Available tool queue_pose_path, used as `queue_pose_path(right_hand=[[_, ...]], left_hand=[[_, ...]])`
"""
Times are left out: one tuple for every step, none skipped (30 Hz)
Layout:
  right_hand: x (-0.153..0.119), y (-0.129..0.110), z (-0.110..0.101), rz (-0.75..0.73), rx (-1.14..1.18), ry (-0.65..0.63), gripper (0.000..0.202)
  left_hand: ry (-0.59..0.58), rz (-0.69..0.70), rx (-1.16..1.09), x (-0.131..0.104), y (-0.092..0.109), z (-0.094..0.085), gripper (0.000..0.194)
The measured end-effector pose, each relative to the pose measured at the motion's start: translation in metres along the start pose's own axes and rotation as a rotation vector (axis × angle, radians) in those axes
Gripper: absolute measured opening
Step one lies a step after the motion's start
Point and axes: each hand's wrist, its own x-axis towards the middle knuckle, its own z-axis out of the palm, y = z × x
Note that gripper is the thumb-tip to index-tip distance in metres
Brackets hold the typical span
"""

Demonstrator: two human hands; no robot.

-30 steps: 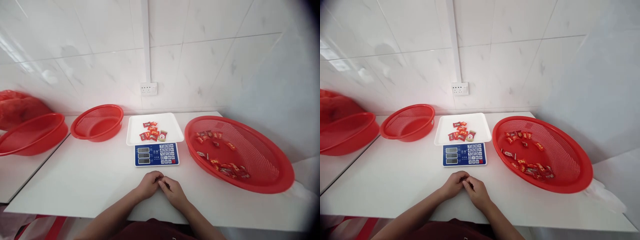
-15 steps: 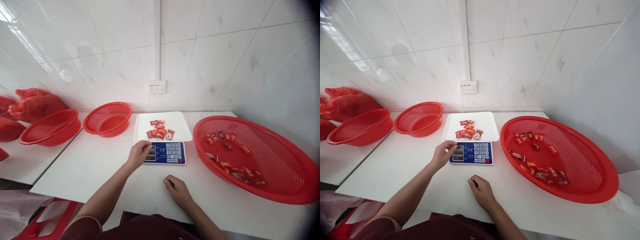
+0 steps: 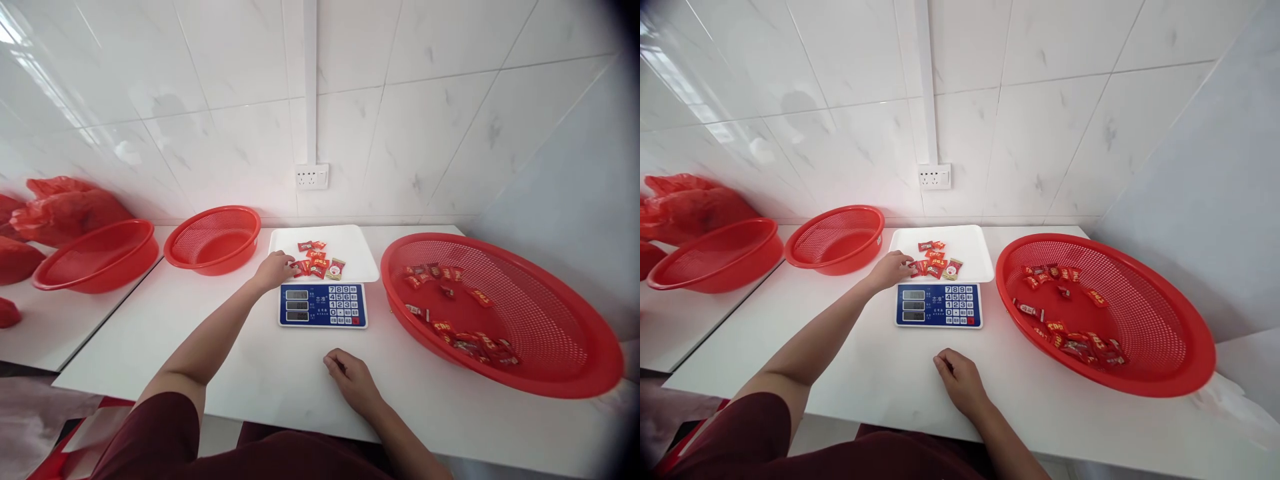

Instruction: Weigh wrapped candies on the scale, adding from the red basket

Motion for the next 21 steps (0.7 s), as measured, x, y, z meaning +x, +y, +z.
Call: queue_pose_path(right_hand=[[-0.0001,0.0002,0.0002,0.002,-0.005,-0.002,0.024],[-0.0003,0.0004,0.0003,0.003,-0.009,-0.002,0.025],[-0.0005,0.0005,0.0003,0.003,-0.012,-0.003,0.024],[-0.0007,0.0005,0.0002,0.003,-0.014,-0.003,0.024],[-0.0007,0.0004,0.0001,0.002,-0.014,-0.001,0.024],[-0.0007,0.0002,-0.0001,0.001,-0.013,0.001,0.024],[-0.0006,-0.0001,-0.0002,-0.001,-0.012,0.006,0.023],[-0.0004,-0.0005,-0.0004,-0.003,-0.011,0.009,0.023],[-0.0002,-0.0008,-0.0005,-0.004,-0.010,0.011,0.023],[0.0000,-0.0010,-0.0005,-0.005,-0.011,0.010,0.023],[0.0001,-0.0012,-0.0005,-0.006,-0.013,0.008,0.023],[0.0002,-0.0012,-0.0005,-0.007,-0.016,0.005,0.023],[0.0003,-0.0011,-0.0004,-0.010,-0.020,0.002,0.024],[0.0002,-0.0009,-0.0003,-0.013,-0.023,0.000,0.024],[0.0001,-0.0006,-0.0003,-0.015,-0.027,-0.003,0.024],[0.0001,-0.0002,-0.0002,-0.017,-0.030,-0.004,0.024],[0.0000,0.0002,-0.0001,-0.017,-0.032,-0.006,0.024],[-0.0001,0.0005,0.0000,-0.017,-0.032,-0.007,0.024],[-0.0002,0.0007,0.0000,-0.016,-0.032,-0.009,0.024],[-0.0002,0.0007,0.0000,-0.016,-0.031,-0.010,0.024],[-0.0002,0.0006,0.0000,-0.016,-0.027,-0.010,0.024]], left_hand=[[-0.004,-0.004,0.007,0.0005,0.0011,-0.0002,0.037],[-0.004,-0.008,0.009,0.0007,0.0023,-0.0002,0.035],[-0.001,-0.010,0.006,0.0008,0.0033,-0.0003,0.033],[0.004,-0.010,0.001,0.0008,0.0040,-0.0003,0.031],[0.010,-0.009,-0.002,0.0007,0.0045,-0.0004,0.029],[0.019,-0.006,-0.009,0.0006,0.0048,-0.0005,0.026],[0.030,-0.002,-0.022,0.0004,0.0049,-0.0007,0.023],[0.044,-0.004,-0.044,0.0002,0.0050,-0.0011,0.020],[0.055,-0.013,-0.079,0.0000,0.0050,-0.0015,0.017],[0.063,-0.030,-0.132,-0.0002,0.0051,-0.0020,0.014],[0.069,-0.050,-0.207,-0.0003,0.0053,-0.0026,0.012],[0.071,-0.072,-0.301,-0.0004,0.0056,-0.0031,0.013],[0.070,-0.091,-0.407,-0.0004,0.0060,-0.0037,0.016],[0.069,-0.103,-0.520,-0.0002,0.0064,-0.0043,0.019],[0.068,-0.108,-0.629,0.0000,0.0069,-0.0049,0.023],[0.068,-0.109,-0.722,0.0003,0.0075,-0.0055,0.026],[0.065,-0.108,-0.794,0.0007,0.0080,-0.0061,0.027],[0.065,-0.107,-0.847,0.0011,0.0086,-0.0067,0.028],[0.066,-0.105,-0.885,0.0016,0.0091,-0.0074,0.029],[0.069,-0.104,-0.912,0.0021,0.0096,-0.0080,0.029],[0.074,-0.104,-0.933,0.0025,0.0100,-0.0086,0.030]])
